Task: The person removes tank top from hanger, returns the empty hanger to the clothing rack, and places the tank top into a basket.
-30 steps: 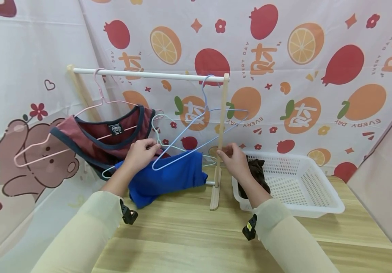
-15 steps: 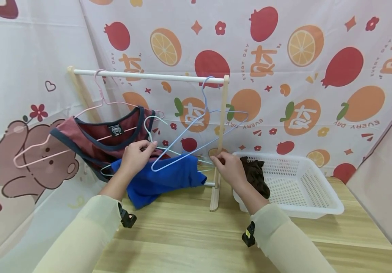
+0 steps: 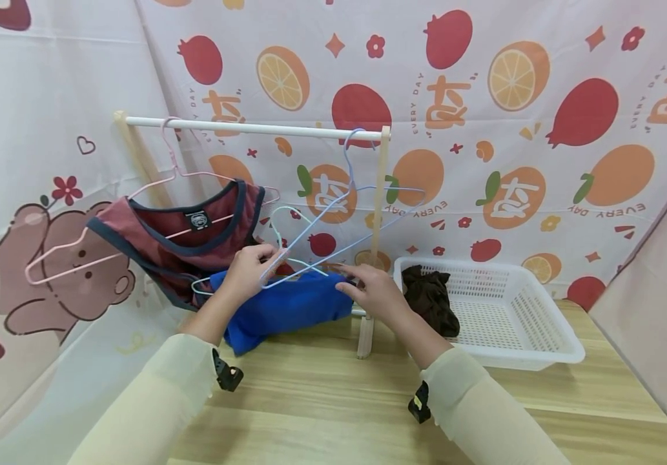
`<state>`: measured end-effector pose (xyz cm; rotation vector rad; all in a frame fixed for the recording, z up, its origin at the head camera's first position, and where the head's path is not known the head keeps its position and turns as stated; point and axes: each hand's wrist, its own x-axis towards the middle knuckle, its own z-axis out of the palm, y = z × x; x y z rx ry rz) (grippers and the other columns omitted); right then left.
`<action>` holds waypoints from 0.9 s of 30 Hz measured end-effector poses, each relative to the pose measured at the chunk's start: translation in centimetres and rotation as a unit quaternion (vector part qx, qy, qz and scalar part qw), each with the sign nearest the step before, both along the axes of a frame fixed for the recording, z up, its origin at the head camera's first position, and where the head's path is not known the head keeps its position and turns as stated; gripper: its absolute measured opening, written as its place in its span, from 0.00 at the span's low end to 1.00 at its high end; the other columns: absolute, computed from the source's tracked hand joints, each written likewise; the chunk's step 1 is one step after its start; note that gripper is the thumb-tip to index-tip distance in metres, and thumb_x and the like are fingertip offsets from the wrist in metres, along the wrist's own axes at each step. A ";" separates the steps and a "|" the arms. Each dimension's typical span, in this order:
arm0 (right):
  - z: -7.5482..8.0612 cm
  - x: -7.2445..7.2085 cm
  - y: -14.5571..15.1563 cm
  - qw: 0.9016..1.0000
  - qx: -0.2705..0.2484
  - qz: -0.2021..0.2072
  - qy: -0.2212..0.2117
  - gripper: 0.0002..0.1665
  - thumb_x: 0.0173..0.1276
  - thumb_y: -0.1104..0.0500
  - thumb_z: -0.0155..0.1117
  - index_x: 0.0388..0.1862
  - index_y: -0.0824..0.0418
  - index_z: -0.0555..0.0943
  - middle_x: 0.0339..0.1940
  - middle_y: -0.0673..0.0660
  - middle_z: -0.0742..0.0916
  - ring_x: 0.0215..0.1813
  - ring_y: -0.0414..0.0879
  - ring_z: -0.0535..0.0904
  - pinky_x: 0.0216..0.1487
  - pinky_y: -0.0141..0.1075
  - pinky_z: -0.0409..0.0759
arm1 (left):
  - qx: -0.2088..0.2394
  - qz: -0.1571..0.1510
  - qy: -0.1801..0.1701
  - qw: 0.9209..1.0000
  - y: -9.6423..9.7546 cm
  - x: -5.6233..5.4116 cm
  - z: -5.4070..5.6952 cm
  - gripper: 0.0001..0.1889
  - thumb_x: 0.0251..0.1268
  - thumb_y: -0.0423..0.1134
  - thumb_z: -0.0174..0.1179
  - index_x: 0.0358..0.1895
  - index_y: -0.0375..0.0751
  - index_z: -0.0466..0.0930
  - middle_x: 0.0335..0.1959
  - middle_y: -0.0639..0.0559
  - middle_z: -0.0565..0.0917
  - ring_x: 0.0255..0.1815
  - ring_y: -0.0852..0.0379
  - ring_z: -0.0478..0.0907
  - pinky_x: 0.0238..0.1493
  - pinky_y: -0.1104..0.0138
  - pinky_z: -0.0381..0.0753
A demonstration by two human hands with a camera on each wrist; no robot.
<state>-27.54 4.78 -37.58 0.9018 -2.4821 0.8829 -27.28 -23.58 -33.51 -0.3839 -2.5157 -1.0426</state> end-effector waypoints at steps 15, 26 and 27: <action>0.9 0.0 0.0 0.999 -0.042 0.001 -0.017 0.14 0.71 0.52 0.63 0.48 0.57 0.87 0.40 0.52 0.88 0.41 0.43 0.83 0.42 0.36 0.82 | -0.014 -0.043 0.013 0.999 1.0 0.0 0.1 0.15 0.71 0.47 0.59 0.31 0.40 0.82 0.17 0.52 0.71 0.24 0.52 0.68 0.28 0.63 0.67; 1.4 -0.8 2.3 0.989 -0.132 -0.043 -0.044 0.14 0.72 0.51 0.62 0.48 0.57 0.87 0.43 0.54 0.89 0.38 0.45 0.81 0.38 0.38 0.79 | -0.044 0.004 0.018 0.999 0.2 -0.2 0.1 0.16 0.69 0.50 0.61 0.40 0.39 0.86 0.36 0.44 0.88 0.37 0.49 0.80 0.42 0.58 0.76; 1.4 -0.9 2.6 0.988 -0.143 -0.044 -0.050 0.14 0.72 0.51 0.62 0.48 0.56 0.87 0.45 0.54 0.89 0.39 0.45 0.81 0.39 0.38 0.79 | -0.044 0.008 0.016 0.999 0.1 -0.2 0.1 0.16 0.69 0.50 0.61 0.40 0.39 0.86 0.37 0.43 0.88 0.38 0.49 0.80 0.43 0.57 0.77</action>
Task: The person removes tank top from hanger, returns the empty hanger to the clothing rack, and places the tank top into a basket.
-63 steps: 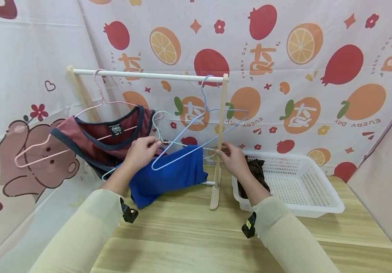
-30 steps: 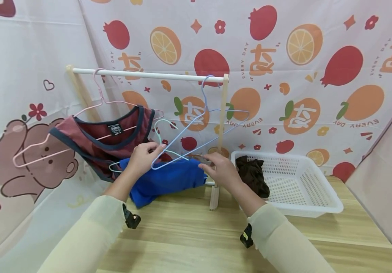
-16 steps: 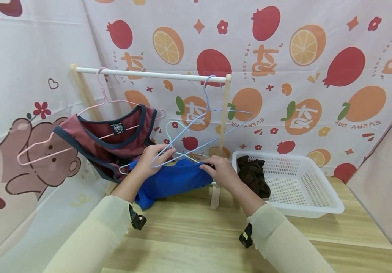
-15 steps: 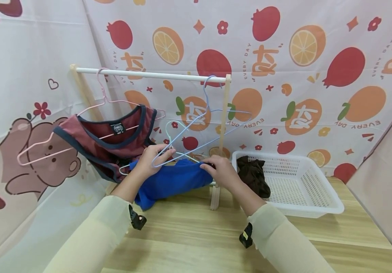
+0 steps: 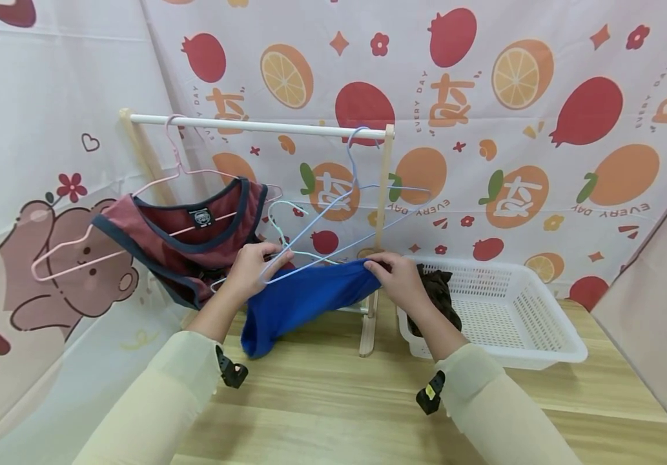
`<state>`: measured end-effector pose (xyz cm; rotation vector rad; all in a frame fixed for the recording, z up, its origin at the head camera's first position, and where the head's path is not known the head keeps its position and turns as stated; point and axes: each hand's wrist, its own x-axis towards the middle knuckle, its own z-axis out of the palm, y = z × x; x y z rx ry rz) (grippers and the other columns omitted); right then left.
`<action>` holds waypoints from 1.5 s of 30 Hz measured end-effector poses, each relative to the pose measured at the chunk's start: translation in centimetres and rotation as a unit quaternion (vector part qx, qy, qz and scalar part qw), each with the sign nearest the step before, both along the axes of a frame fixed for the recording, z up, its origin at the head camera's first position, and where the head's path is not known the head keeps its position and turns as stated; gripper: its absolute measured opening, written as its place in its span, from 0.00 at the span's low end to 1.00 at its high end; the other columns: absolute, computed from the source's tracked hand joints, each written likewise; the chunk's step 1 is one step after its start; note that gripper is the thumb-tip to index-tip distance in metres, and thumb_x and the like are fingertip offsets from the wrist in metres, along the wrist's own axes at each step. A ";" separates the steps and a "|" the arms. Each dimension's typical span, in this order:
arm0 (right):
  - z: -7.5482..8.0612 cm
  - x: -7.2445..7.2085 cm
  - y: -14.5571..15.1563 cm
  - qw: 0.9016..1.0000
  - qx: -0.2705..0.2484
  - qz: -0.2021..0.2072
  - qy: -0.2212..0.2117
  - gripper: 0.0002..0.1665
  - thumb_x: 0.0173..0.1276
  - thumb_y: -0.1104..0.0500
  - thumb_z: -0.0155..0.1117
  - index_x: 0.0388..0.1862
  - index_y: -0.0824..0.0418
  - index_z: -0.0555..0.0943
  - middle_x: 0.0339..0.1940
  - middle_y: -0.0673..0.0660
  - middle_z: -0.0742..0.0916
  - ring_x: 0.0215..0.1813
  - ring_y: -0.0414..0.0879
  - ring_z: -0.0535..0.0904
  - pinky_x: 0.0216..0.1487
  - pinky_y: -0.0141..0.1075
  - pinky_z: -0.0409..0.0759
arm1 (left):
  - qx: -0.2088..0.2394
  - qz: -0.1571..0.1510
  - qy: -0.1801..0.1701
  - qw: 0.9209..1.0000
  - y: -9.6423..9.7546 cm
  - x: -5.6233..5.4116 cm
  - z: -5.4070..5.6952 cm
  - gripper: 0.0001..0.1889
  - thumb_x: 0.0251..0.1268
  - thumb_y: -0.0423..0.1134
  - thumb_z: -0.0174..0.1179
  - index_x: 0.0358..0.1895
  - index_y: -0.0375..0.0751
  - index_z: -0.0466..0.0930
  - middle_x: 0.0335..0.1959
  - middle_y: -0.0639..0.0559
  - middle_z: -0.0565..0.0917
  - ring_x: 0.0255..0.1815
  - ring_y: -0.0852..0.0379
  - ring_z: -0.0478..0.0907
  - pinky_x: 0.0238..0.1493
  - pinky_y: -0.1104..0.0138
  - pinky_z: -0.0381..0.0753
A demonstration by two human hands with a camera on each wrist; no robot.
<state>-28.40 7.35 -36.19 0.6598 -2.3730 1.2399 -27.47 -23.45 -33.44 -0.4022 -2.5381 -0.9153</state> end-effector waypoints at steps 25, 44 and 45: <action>-1.3 -0.6 2.7 0.983 -0.150 -0.092 -0.045 0.15 0.69 0.52 0.66 0.47 0.60 0.87 0.45 0.58 0.89 0.42 0.46 0.82 0.38 0.28 0.77 | 0.053 0.057 0.020 0.997 -0.8 -0.1 -1.5 0.14 0.73 0.45 0.57 0.47 0.41 0.86 0.38 0.42 0.88 0.33 0.49 0.77 0.39 0.61 0.73; -3.2 1.3 -0.9 0.982 -0.156 -0.067 -0.078 0.12 0.66 0.51 0.69 0.41 0.56 0.88 0.35 0.52 0.89 0.37 0.44 0.82 0.38 0.32 0.79 | 0.095 0.049 0.036 0.994 -2.0 0.4 -2.6 0.20 0.73 0.50 0.55 0.23 0.42 0.77 0.17 0.54 0.73 0.23 0.57 0.68 0.27 0.66 0.65; -3.3 1.3 -1.0 0.983 -0.154 -0.062 -0.077 0.12 0.66 0.51 0.69 0.41 0.56 0.88 0.35 0.52 0.89 0.37 0.44 0.82 0.38 0.32 0.79 | 0.103 0.057 0.032 0.993 -2.2 0.4 -2.7 0.21 0.73 0.50 0.55 0.21 0.42 0.73 0.15 0.55 0.69 0.21 0.57 0.65 0.26 0.66 0.63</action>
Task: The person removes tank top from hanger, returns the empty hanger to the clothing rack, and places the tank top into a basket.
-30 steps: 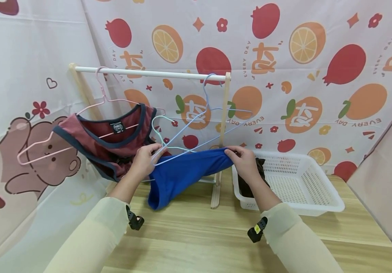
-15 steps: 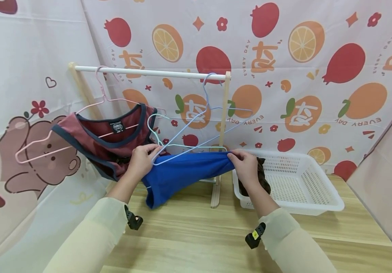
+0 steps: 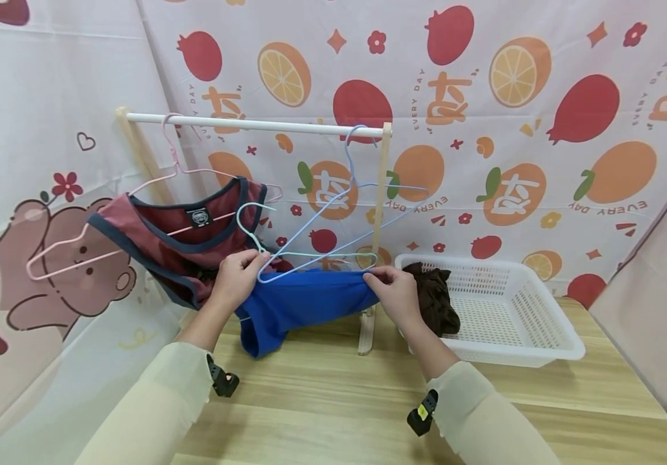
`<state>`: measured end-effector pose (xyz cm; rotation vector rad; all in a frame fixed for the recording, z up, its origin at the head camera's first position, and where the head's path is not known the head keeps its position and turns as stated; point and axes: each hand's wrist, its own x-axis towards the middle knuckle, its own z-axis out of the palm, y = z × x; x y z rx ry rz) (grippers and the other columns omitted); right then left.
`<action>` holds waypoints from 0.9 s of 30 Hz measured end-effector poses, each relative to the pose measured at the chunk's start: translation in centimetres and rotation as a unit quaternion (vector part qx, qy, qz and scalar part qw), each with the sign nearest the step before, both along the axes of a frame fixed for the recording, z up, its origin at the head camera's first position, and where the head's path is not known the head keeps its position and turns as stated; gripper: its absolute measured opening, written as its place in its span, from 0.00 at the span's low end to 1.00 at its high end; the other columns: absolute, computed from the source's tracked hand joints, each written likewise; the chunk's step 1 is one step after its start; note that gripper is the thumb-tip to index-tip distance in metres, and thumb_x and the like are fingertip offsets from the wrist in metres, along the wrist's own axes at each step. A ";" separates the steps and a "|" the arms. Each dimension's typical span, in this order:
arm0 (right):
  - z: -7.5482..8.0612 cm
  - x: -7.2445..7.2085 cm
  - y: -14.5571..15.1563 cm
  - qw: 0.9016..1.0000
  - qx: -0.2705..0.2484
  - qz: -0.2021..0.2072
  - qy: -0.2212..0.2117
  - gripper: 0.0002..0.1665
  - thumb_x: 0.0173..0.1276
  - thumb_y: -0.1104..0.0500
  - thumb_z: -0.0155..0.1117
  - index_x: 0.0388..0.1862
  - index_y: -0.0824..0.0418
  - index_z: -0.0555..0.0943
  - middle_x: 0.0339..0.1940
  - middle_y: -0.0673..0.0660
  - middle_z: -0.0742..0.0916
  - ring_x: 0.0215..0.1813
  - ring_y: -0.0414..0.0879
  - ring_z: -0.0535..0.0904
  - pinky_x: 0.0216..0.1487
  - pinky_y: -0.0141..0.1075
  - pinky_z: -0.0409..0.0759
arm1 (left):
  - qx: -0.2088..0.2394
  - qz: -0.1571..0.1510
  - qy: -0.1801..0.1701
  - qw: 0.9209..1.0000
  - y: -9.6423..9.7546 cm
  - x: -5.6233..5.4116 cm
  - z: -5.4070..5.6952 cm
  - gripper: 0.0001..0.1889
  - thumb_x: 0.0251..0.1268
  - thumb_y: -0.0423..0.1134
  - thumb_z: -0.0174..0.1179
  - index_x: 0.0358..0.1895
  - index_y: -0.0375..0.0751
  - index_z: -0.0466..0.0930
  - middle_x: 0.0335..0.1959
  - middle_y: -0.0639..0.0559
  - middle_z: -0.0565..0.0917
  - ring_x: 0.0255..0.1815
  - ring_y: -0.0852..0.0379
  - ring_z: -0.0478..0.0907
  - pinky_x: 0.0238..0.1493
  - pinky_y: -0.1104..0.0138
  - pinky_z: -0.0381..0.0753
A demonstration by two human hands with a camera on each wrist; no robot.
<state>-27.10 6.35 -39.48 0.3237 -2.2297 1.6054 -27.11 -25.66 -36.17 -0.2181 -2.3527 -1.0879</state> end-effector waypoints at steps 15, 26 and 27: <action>0.0 -0.1 -2.0 0.999 0.014 0.032 0.012 0.09 0.66 0.56 0.69 0.42 0.58 0.88 0.37 0.54 0.89 0.39 0.44 0.83 0.40 0.34 0.82 | 0.022 0.061 -0.023 0.998 0.3 -0.3 0.5 0.20 0.73 0.53 0.53 0.33 0.40 0.84 0.25 0.47 0.82 0.30 0.50 0.72 0.33 0.62 0.68; 0.0 0.2 -5.4 0.996 0.024 0.069 0.049 0.10 0.70 0.64 0.62 0.46 0.61 0.87 0.47 0.56 0.89 0.49 0.48 0.84 0.51 0.42 0.82 | 0.081 -0.001 -0.080 0.994 3.0 -0.8 2.1 0.19 0.77 0.45 0.51 0.46 0.33 0.85 0.35 0.41 0.87 0.36 0.55 0.77 0.36 0.71 0.71; 0.0 0.2 -5.8 0.995 0.022 0.082 0.054 0.11 0.72 0.66 0.59 0.46 0.62 0.87 0.49 0.57 0.88 0.53 0.49 0.83 0.54 0.44 0.82 | 0.086 -0.001 -0.079 0.993 3.2 -0.9 2.1 0.18 0.76 0.45 0.52 0.46 0.32 0.85 0.34 0.41 0.87 0.36 0.55 0.77 0.36 0.71 0.71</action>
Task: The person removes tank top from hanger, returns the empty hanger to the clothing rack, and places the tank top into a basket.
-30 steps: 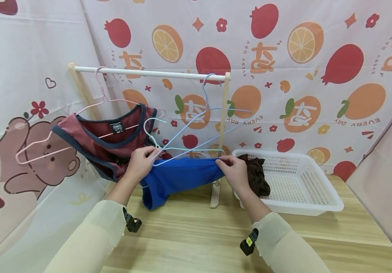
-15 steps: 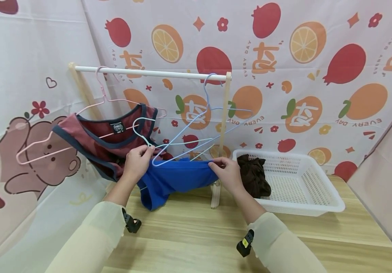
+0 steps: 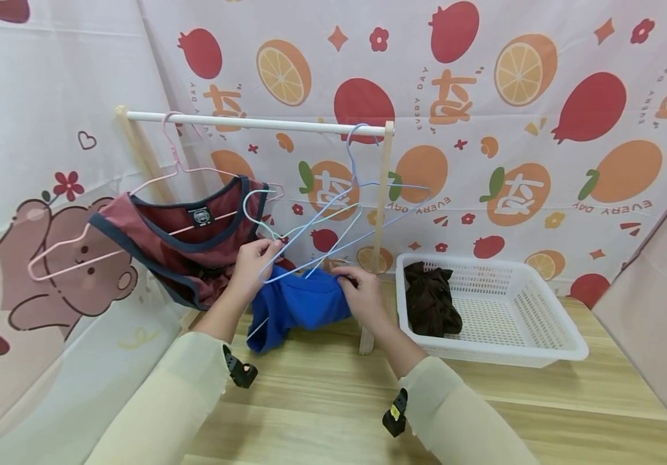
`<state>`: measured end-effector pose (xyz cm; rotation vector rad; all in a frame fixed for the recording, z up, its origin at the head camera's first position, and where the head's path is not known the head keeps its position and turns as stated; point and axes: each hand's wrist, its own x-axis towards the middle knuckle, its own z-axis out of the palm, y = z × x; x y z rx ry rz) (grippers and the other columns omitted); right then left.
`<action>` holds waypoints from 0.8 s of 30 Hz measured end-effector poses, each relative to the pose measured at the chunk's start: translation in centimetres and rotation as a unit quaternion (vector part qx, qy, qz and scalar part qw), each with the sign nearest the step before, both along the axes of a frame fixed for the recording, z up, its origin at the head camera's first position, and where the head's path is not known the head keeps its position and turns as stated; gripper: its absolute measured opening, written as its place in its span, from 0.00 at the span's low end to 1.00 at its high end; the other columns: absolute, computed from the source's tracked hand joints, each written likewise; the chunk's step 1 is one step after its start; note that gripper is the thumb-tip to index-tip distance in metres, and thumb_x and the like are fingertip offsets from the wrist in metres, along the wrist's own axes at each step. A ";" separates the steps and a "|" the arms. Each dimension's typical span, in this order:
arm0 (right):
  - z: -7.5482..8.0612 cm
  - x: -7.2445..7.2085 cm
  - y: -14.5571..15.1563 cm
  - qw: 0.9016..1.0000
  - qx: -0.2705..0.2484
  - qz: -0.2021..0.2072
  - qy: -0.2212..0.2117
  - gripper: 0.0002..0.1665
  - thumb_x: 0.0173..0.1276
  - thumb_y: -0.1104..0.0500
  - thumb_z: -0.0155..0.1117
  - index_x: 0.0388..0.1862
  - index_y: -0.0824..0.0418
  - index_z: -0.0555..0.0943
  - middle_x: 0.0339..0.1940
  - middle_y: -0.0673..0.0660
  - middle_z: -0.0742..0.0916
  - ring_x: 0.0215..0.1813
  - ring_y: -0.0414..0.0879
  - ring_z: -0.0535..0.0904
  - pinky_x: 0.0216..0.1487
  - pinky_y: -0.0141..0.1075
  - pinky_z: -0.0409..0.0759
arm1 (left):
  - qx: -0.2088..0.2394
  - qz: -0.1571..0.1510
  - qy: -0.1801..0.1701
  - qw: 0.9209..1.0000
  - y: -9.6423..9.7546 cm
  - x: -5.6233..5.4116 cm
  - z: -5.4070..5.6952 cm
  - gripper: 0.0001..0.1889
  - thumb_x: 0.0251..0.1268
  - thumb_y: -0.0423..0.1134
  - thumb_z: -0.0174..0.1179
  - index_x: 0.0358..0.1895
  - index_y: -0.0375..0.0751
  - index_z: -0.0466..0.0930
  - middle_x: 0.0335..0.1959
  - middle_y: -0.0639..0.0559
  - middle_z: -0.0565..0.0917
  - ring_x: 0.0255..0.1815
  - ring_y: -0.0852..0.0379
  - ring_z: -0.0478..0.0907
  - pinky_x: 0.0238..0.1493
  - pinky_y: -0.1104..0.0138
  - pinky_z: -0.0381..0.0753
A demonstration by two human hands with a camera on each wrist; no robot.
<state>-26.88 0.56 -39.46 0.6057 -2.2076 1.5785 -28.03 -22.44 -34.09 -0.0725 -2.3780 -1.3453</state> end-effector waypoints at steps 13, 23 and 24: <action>-0.4 -0.3 -3.0 0.994 0.075 0.056 -0.051 0.20 0.75 0.51 0.58 0.61 0.57 0.79 0.56 0.55 0.82 0.61 0.49 0.76 0.64 0.47 0.73 | 0.095 -0.080 0.028 0.992 3.0 -0.2 0.3 0.16 0.77 0.37 0.50 0.46 0.24 0.81 0.21 0.55 0.69 0.23 0.62 0.63 0.27 0.72 0.62; -0.4 0.6 -4.7 0.994 0.085 0.035 -0.059 0.26 0.68 0.42 0.65 0.58 0.55 0.78 0.57 0.53 0.84 0.62 0.48 0.78 0.62 0.47 0.76 | 0.157 -0.114 0.017 0.981 4.4 0.3 0.0 0.15 0.76 0.35 0.51 0.47 0.22 0.79 0.21 0.54 0.69 0.28 0.60 0.66 0.32 0.72 0.65; -0.4 0.7 -4.9 0.994 0.082 0.032 -0.060 0.26 0.68 0.42 0.65 0.58 0.55 0.79 0.57 0.53 0.84 0.61 0.48 0.78 0.61 0.47 0.76 | 0.157 -0.115 0.020 0.981 4.5 0.3 -0.1 0.15 0.76 0.35 0.51 0.47 0.22 0.79 0.21 0.55 0.69 0.28 0.60 0.66 0.33 0.72 0.65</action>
